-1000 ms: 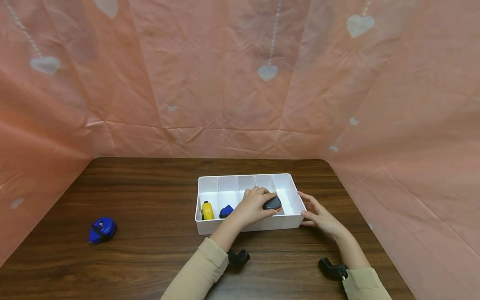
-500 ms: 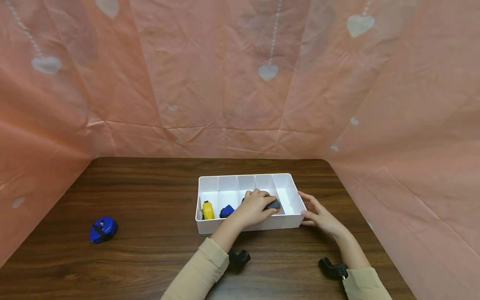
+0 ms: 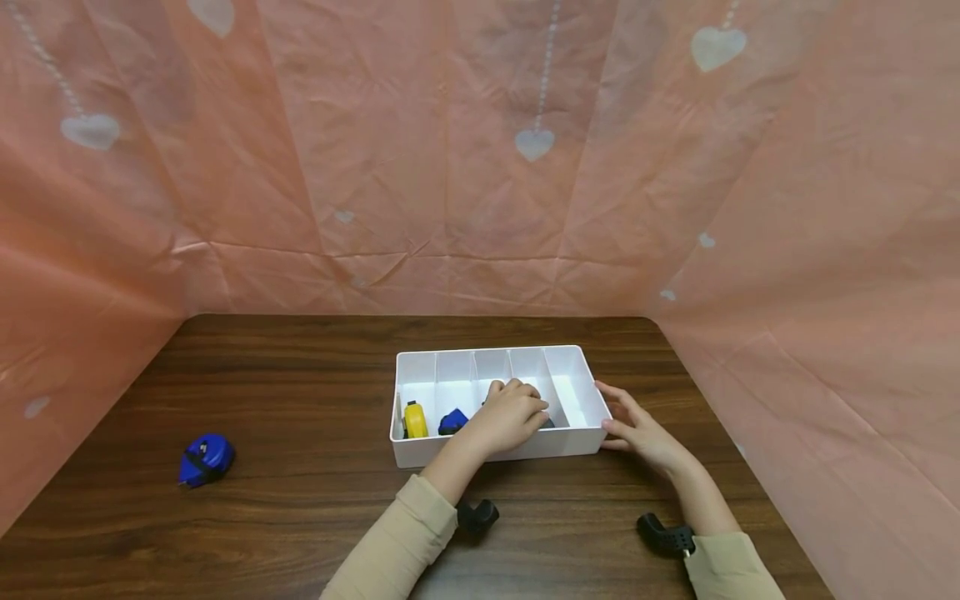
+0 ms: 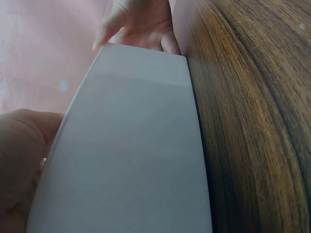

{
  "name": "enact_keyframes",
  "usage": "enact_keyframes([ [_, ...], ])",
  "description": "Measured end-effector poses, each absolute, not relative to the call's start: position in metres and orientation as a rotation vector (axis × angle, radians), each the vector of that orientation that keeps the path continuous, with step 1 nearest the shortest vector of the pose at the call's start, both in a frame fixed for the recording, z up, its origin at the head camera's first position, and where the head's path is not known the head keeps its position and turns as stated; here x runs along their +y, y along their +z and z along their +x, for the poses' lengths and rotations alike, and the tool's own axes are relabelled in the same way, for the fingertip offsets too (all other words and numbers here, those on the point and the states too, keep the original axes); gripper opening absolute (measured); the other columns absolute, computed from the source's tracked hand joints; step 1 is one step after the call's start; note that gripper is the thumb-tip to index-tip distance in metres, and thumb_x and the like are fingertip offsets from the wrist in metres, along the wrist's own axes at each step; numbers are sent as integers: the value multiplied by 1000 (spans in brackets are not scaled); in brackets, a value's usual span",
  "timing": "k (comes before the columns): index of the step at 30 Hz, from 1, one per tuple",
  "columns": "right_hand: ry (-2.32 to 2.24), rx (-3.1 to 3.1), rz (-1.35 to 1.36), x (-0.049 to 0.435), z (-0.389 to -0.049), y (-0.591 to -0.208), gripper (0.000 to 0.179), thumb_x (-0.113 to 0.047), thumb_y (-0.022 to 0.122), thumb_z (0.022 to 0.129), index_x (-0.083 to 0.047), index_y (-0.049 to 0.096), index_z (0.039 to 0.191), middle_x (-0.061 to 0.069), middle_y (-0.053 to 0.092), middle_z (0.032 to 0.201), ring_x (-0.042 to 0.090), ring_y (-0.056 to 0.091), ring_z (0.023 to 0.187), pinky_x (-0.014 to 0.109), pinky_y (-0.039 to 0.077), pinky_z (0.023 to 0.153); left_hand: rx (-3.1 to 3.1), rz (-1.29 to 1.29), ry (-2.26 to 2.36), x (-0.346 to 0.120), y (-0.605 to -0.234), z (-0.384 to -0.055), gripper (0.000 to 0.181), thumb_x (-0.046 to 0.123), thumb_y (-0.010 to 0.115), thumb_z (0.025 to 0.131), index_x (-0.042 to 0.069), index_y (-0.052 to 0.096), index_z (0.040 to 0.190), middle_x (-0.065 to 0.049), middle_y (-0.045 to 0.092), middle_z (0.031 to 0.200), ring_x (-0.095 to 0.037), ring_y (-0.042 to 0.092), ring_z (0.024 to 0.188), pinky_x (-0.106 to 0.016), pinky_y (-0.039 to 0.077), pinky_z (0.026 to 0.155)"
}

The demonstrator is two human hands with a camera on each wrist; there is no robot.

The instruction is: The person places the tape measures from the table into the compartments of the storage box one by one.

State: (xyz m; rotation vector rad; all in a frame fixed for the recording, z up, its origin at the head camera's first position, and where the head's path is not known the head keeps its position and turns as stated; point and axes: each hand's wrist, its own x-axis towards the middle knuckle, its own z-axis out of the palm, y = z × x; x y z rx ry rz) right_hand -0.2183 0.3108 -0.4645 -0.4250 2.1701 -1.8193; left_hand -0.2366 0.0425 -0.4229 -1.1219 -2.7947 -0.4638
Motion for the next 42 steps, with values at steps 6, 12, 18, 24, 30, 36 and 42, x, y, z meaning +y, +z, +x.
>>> enact_keyframes([
  [6, -1826, 2161, -430, 308, -219, -464, 65, -11, 51, 100, -5, 13, 151, 39, 25, 140, 34, 50, 114, 45, 51, 84, -2781, -1135, -456, 40, -423, -236, 30, 32, 53, 99, 20, 69, 120, 0, 61, 121, -17, 50, 114, -39, 33, 87],
  [12, -1822, 2158, -425, 308, -218, -464, 65, -11, 51, 100, -5, 13, 152, 39, 25, 140, 32, 51, 113, 48, 50, 85, -2772, -1144, -434, 36, -420, -235, 32, 36, 54, 97, 21, 67, 123, 0, 59, 125, -18, 47, 119, -44, 32, 92],
  [18, -1828, 2157, -426, 309, -219, -464, 65, -12, 52, 100, -5, 13, 152, 39, 24, 141, 31, 51, 113, 47, 50, 85, -2741, -1170, -420, 30, -418, -234, 33, 36, 56, 96, 20, 66, 124, -1, 58, 126, -18, 45, 121, -47, 31, 95],
  [24, -1818, 2165, -421, 311, -220, -467, 65, -14, 52, 100, -6, 14, 152, 39, 24, 141, 30, 51, 113, 45, 51, 84, -2711, -1205, -420, 21, -415, -232, 35, 35, 58, 96, 18, 65, 126, -3, 55, 131, -22, 41, 127, -51, 30, 97],
  [30, -1826, 2156, -408, 310, -220, -466, 66, -14, 53, 99, -8, 14, 152, 37, 25, 142, 31, 51, 113, 45, 51, 83, -2686, -1209, -389, 14, -414, -232, 36, 36, 58, 95, 19, 63, 127, -2, 54, 134, -23, 39, 130, -53, 29, 99],
  [36, -1822, 2153, -436, 309, -219, -466, 65, -13, 51, 100, -5, 12, 152, 39, 24, 141, 29, 52, 113, 46, 50, 84, -2681, -1209, -375, 7, -408, -227, 39, 37, 60, 94, 18, 62, 129, -5, 52, 136, -26, 37, 132, -55, 28, 100],
  [42, -1829, 2162, -432, 310, -220, -465, 65, -13, 52, 100, -6, 13, 152, 39, 24, 140, 30, 51, 113, 47, 51, 84, -2699, -1174, -373, 0, -404, -224, 47, 44, 57, 94, 20, 58, 134, -6, 49, 140, -28, 33, 135, -57, 26, 103],
])
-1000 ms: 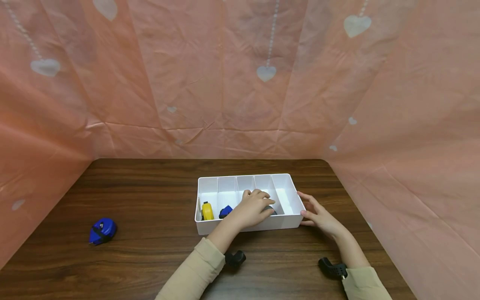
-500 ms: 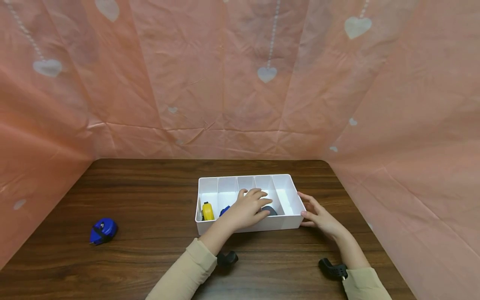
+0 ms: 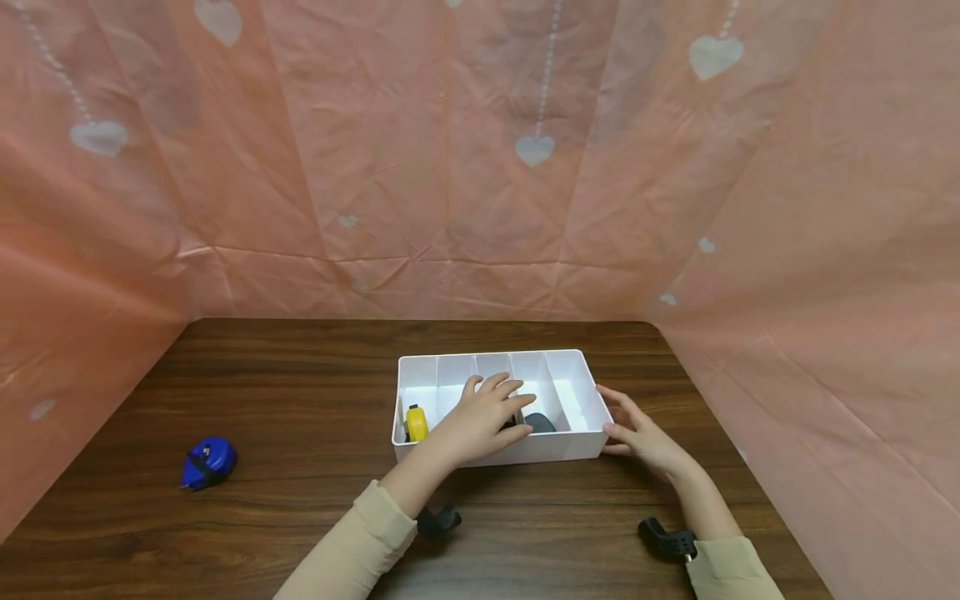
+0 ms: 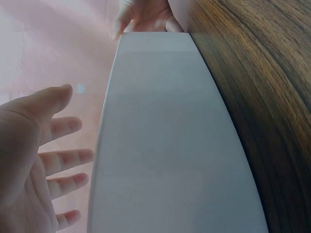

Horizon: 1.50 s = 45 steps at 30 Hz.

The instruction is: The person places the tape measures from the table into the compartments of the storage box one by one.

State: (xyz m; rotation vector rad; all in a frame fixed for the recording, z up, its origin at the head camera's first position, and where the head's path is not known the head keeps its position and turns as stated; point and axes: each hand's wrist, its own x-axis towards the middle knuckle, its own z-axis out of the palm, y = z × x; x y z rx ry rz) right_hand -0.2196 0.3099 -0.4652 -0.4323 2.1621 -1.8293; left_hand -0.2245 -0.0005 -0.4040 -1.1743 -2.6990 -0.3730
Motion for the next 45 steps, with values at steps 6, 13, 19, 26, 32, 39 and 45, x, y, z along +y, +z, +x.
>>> enact_keyframes([
  [6, -1831, 2155, -406, 310, -221, -467, 66, -15, 53, 100, -8, 14, 152, 37, 25, 142, 31, 50, 114, 45, 51, 84, -2725, -1141, -388, -10, -403, -223, 54, 51, 52, 95, 21, 52, 140, -7, 43, 145, -30, 26, 139, -60, 21, 105],
  [13, -1823, 2159, -407, 311, -222, -467, 65, -14, 52, 100, -8, 13, 152, 36, 25, 142, 34, 50, 115, 45, 51, 84, -2751, -1098, -364, -22, -403, -222, 55, 50, 52, 95, 22, 49, 142, -8, 41, 147, -30, 25, 140, -60, 20, 106],
  [19, -1815, 2160, -407, 310, -221, -468, 66, -16, 52, 100, -8, 13, 152, 37, 23, 144, 37, 48, 117, 47, 50, 85, -2738, -1063, -405, -32, -400, -218, 54, 48, 53, 95, 21, 50, 141, -9, 41, 147, -32, 25, 139, -61, 18, 106],
  [26, -1808, 2164, -403, 309, -223, -466, 66, -15, 52, 100, -8, 13, 152, 36, 22, 145, 38, 47, 118, 48, 50, 85, -2728, -1025, -423, -45, -399, -215, 53, 47, 51, 96, 20, 49, 142, -10, 39, 148, -33, 25, 139, -63, 17, 105],
  [32, -1806, 2162, -389, 310, -224, -467, 67, -16, 53, 100, -8, 13, 152, 35, 22, 145, 38, 46, 119, 46, 50, 85, -2739, -978, -425, -59, -402, -213, 54, 48, 52, 95, 21, 48, 142, -11, 37, 149, -35, 24, 139, -64, 15, 105],
  [39, -1813, 2155, -412, 310, -224, -469, 66, -16, 52, 100, -8, 12, 152, 36, 22, 144, 37, 47, 118, 48, 49, 86, -2731, -918, -445, -76, -403, -210, 55, 47, 55, 94, 18, 50, 141, -13, 38, 148, -38, 22, 139, -67, 14, 103],
  [45, -1809, 2163, -408, 310, -225, -469, 66, -16, 53, 100, -9, 13, 152, 36, 24, 143, 36, 48, 117, 48, 50, 85, -2734, -871, -490, -89, -403, -207, 55, 44, 57, 94, 19, 49, 142, -14, 36, 149, -39, 20, 139, -67, 12, 103],
])
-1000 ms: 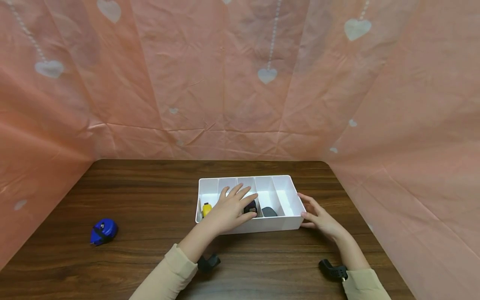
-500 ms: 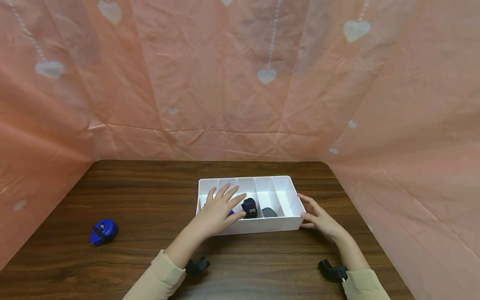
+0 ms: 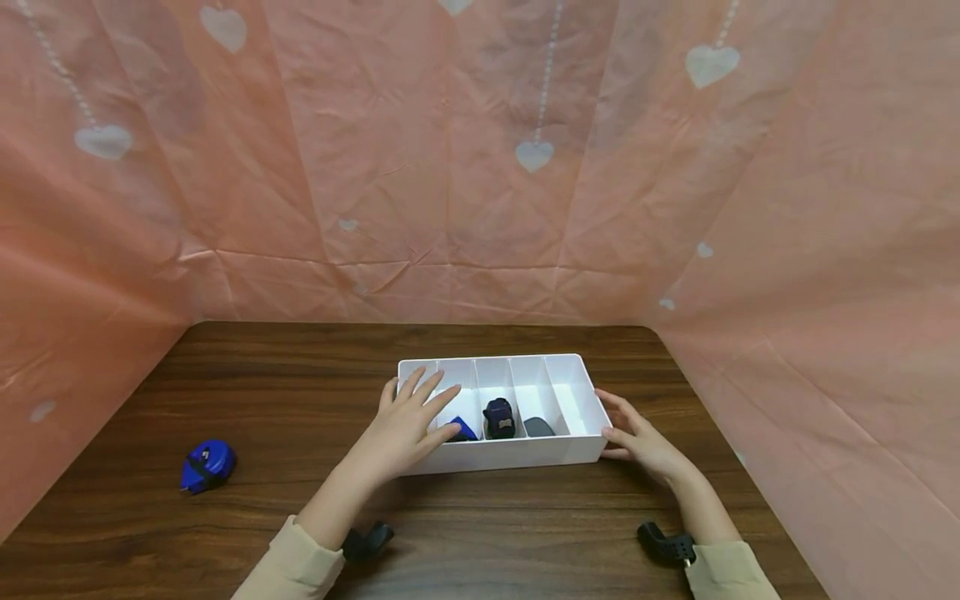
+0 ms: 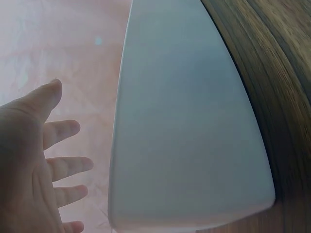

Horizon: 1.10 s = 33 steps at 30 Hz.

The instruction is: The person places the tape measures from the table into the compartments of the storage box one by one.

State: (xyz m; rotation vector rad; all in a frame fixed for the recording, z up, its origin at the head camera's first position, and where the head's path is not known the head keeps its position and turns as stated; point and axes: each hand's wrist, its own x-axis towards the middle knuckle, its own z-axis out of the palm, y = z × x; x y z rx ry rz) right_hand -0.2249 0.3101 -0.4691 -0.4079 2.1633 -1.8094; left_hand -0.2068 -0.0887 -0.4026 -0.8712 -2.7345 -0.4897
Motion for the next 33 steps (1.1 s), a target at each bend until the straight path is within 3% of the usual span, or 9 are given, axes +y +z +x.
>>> enact_keyframes([
  [33, -1796, 2162, -409, 309, -224, -467, 66, -16, 52, 100, -9, 12, 153, 36, 22, 144, 41, 45, 119, 49, 49, 87, -2759, -637, -526, -162, -415, -189, 56, 41, 61, 93, 15, 50, 141, -17, 35, 149, -41, 17, 139, -67, 11, 101],
])
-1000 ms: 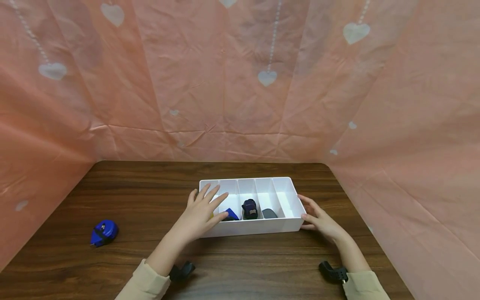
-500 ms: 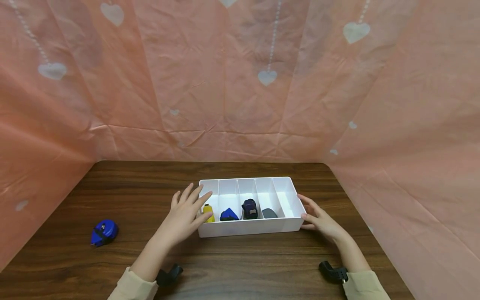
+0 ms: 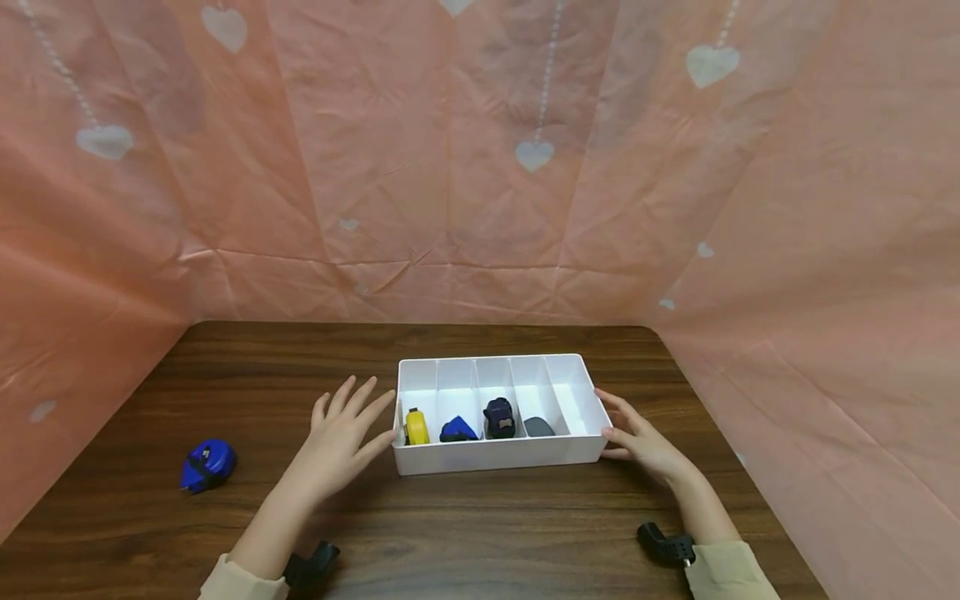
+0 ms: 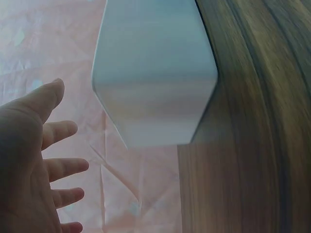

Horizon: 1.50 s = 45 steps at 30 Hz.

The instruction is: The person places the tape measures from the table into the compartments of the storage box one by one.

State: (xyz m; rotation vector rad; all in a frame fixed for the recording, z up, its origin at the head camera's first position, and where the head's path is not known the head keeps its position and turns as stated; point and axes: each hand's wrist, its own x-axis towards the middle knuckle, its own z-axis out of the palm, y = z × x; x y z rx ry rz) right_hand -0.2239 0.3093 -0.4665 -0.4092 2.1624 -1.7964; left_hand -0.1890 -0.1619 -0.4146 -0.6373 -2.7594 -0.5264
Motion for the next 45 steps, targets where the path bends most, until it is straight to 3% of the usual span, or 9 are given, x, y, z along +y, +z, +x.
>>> enact_keyframes([
  [10, -1794, 2170, -383, 308, -224, -465, 67, -17, 52, 100, -9, 12, 153, 36, 22, 144, 42, 44, 120, 48, 49, 87, -2796, -565, -499, -187, -416, -184, 62, 53, 50, 95, 15, 47, 143, -18, 32, 150, -42, 15, 139, -69, 8, 100],
  [35, -1800, 2168, -401, 308, -223, -466, 66, -18, 52, 100, -9, 12, 153, 35, 24, 143, 41, 44, 119, 50, 49, 86, -2850, -412, -478, -241, -421, -168, 67, 54, 51, 94, 11, 41, 145, -25, 27, 149, -46, 8, 139, -72, 4, 99],
  [45, -1796, 2175, -381, 309, -224, -466, 67, -18, 53, 100, -10, 13, 153, 35, 25, 143, 41, 45, 119, 47, 50, 85, -2824, -321, -476, -268, -423, -160, 66, 44, 58, 94, 6, 39, 145, -30, 27, 146, -52, 10, 135, -76, 2, 96],
])
